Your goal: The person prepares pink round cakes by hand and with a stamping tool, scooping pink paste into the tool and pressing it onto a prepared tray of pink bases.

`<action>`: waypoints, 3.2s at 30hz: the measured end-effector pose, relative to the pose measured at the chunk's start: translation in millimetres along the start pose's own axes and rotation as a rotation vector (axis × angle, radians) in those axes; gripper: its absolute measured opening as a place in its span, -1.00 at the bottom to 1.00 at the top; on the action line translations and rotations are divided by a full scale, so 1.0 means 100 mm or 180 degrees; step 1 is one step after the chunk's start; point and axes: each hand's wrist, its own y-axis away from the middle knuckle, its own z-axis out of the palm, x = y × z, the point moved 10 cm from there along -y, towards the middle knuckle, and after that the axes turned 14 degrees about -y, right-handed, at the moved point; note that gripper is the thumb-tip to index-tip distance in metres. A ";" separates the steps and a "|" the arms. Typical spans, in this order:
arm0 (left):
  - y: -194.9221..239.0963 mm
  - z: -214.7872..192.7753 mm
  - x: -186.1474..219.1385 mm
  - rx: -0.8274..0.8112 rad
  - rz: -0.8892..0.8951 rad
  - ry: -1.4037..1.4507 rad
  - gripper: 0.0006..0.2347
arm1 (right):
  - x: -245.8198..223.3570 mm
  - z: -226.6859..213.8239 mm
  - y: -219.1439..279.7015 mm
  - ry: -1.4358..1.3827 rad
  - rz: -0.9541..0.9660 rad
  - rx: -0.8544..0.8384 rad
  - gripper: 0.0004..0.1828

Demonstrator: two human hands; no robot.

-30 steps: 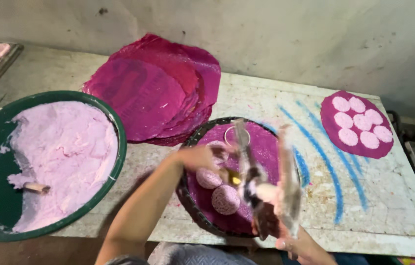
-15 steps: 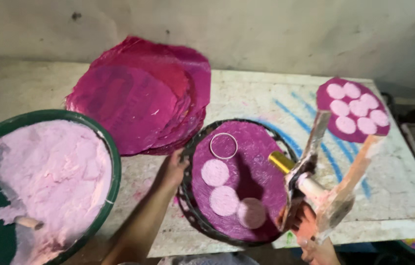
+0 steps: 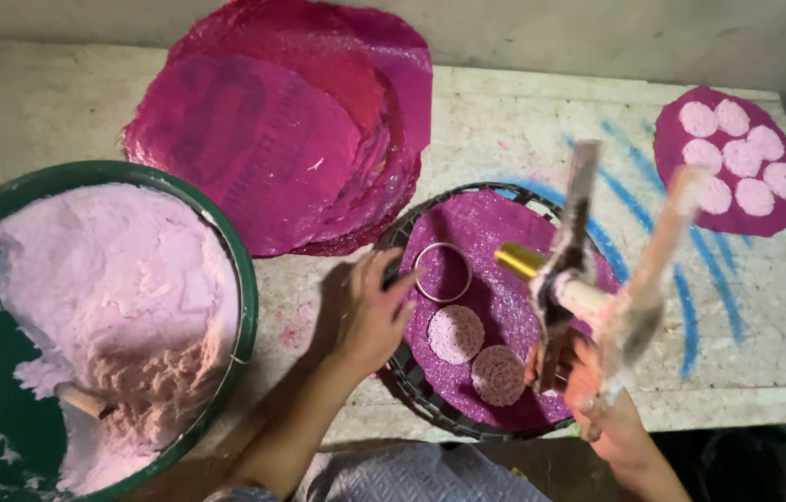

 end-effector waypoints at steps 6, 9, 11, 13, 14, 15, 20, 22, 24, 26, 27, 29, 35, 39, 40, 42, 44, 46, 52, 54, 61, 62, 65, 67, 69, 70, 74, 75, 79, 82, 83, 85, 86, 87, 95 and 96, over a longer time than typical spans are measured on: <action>-0.15 0.20 0.25 -0.0838 0.0656 -0.0728 -0.64 | 0.18 -0.17 0.00 0.0521 0.0477 -0.0078 0.14; -0.35 -0.03 0.22 -0.0658 0.0200 0.0897 -0.38 | 0.35 -0.22 0.02 0.0186 0.0925 -0.0373 -0.13; -0.50 0.02 0.16 -0.0995 -0.0565 0.3396 -0.32 | 0.47 -0.19 0.07 -0.0049 0.1226 -0.0575 -0.21; -0.63 -0.15 0.42 -0.1404 -0.0124 0.5871 -0.29 | 0.58 -0.09 0.11 -0.0284 0.1615 -0.0832 -0.23; -0.66 -0.28 0.52 -0.1586 0.0155 0.7107 -0.26 | 0.64 -0.01 0.16 -0.0406 0.1863 -0.0981 -0.20; -0.69 -0.38 0.57 -0.1597 0.0579 0.7061 -0.31 | 0.66 0.05 0.18 -0.0529 0.2110 -0.1130 -0.13; -0.85 -0.49 0.60 -0.0874 0.1330 0.6588 -0.38 | 0.30 -0.37 0.04 0.0800 0.2962 -0.0945 -0.09; -1.02 -0.52 0.62 -0.0852 0.1679 0.6770 -0.63 | -0.03 -0.77 -0.14 0.1864 0.3140 -0.0502 -0.13; -1.21 -0.53 0.60 -0.0868 0.1844 0.6968 -0.73 | -0.23 -0.69 -0.40 0.2108 0.2872 -0.0918 -0.02; -1.34 -0.47 0.58 -0.0942 0.1809 0.7201 -0.69 | -0.35 -0.61 -0.57 0.2101 0.2846 -0.0870 0.03; -1.37 -0.42 0.54 -0.0862 0.1667 0.7290 -0.70 | -0.37 -0.58 -0.62 0.1978 0.2956 -0.0619 0.03; -1.41 -0.29 0.47 -0.0703 0.1386 0.7457 -0.72 | -0.38 -0.56 -0.68 0.2235 0.3227 -0.0175 0.02; -1.42 0.04 0.17 -0.0257 0.1200 0.8109 -0.76 | -0.30 -0.20 -0.91 0.2712 0.2966 -0.0278 -0.01; -1.43 0.02 -0.07 -0.0274 0.1489 0.8107 -0.73 | -0.14 -0.10 -1.05 0.3176 0.2922 -0.0368 0.01; -1.42 0.01 -0.13 -0.0235 0.1446 0.8053 -0.75 | -0.12 -0.04 -1.09 0.3256 0.2810 -0.0488 0.02; -1.40 0.02 -0.20 -0.0198 0.1374 0.8058 -0.76 | -0.10 -0.05 -1.09 0.3395 0.2889 -0.0296 -0.04; -1.36 0.05 -0.22 -0.0195 0.1314 0.8177 -0.78 | -0.07 0.00 -1.07 0.3313 0.2946 -0.0243 -0.05; -1.31 0.11 -0.19 -0.0084 0.1296 0.8283 -0.74 | -0.03 0.07 -1.04 0.3015 0.2988 -0.0331 0.00; -1.39 0.40 0.04 -0.0046 0.1034 0.8528 -0.77 | -0.20 -0.09 -0.97 0.3156 0.3005 0.0019 -0.02; -1.46 0.41 0.10 -0.0259 0.1117 0.8485 -0.80 | -0.29 -0.15 -1.03 0.3437 0.2709 0.0174 -0.06; -1.70 0.14 0.06 -0.0578 0.1663 0.8165 -0.80 | -0.29 -0.07 -1.27 0.3869 0.1676 -0.0040 -0.12; -1.70 0.09 0.03 -0.0581 0.1743 0.8124 -0.78 | -0.22 -0.10 -1.26 0.3801 0.1795 0.0003 -0.15; -1.66 0.04 -0.09 -0.0534 0.1635 0.7855 -0.81 | -0.02 -0.11 -1.23 0.3419 0.1995 0.0037 -0.17; -1.59 0.01 -0.15 -0.0476 0.1680 0.7827 -0.75 | 0.07 -0.02 -1.22 0.2933 0.1902 -0.0054 -0.15; -1.51 0.05 -0.15 -0.0433 0.1593 0.7862 -0.72 | 0.12 -0.03 -1.16 0.2960 0.2086 -0.0045 -0.13; -1.47 0.10 -0.14 -0.0420 0.1488 0.7914 -0.72 | 0.12 -0.04 -1.13 0.2976 0.2178 -0.0032 -0.12; -1.43 0.29 0.00 -0.0283 0.1125 0.7997 -0.71 | -0.01 -0.18 -1.03 0.3160 0.2544 0.0243 -0.22; -1.46 0.31 0.03 -0.0260 0.1146 0.7988 -0.71 | -0.06 -0.17 -1.07 0.3155 0.2419 0.0230 -0.24; -1.64 0.27 0.01 -0.0265 0.1282 0.7789 -0.70 | -0.21 -0.18 -1.19 0.3299 0.1856 0.0312 -0.20; -1.68 0.24 -0.02 -0.0410 0.1245 0.7646 -0.74 | -0.13 -0.17 -1.18 0.3056 0.1798 0.0200 -0.19; -1.68 0.24 0.00 -0.0469 0.1203 0.7624 -0.77 | -0.11 -0.19 -1.17 0.3037 0.1817 0.0190 -0.19; -1.65 0.24 0.01 -0.0404 0.1055 0.7716 -0.78 | -0.07 -0.23 -1.17 0.3011 0.1871 0.0147 -0.19; -1.64 0.23 0.04 -0.0360 0.0978 0.7765 -0.79 | -0.09 -0.26 -1.19 0.3167 0.1784 0.0150 -0.18; -1.64 0.16 0.07 -0.0359 0.1108 0.7742 -0.75 | -0.09 -0.29 -1.23 0.3321 0.1696 0.0154 -0.17; -1.60 -0.17 0.00 -0.0656 -0.0143 0.5385 -0.55 | 0.19 -0.42 -1.17 0.2191 0.0957 -0.0042 -0.12; -1.44 -0.03 -0.10 -0.0968 -0.0740 0.4203 -0.57 | 0.14 -0.38 -1.10 0.1807 0.0723 -0.0162 -0.11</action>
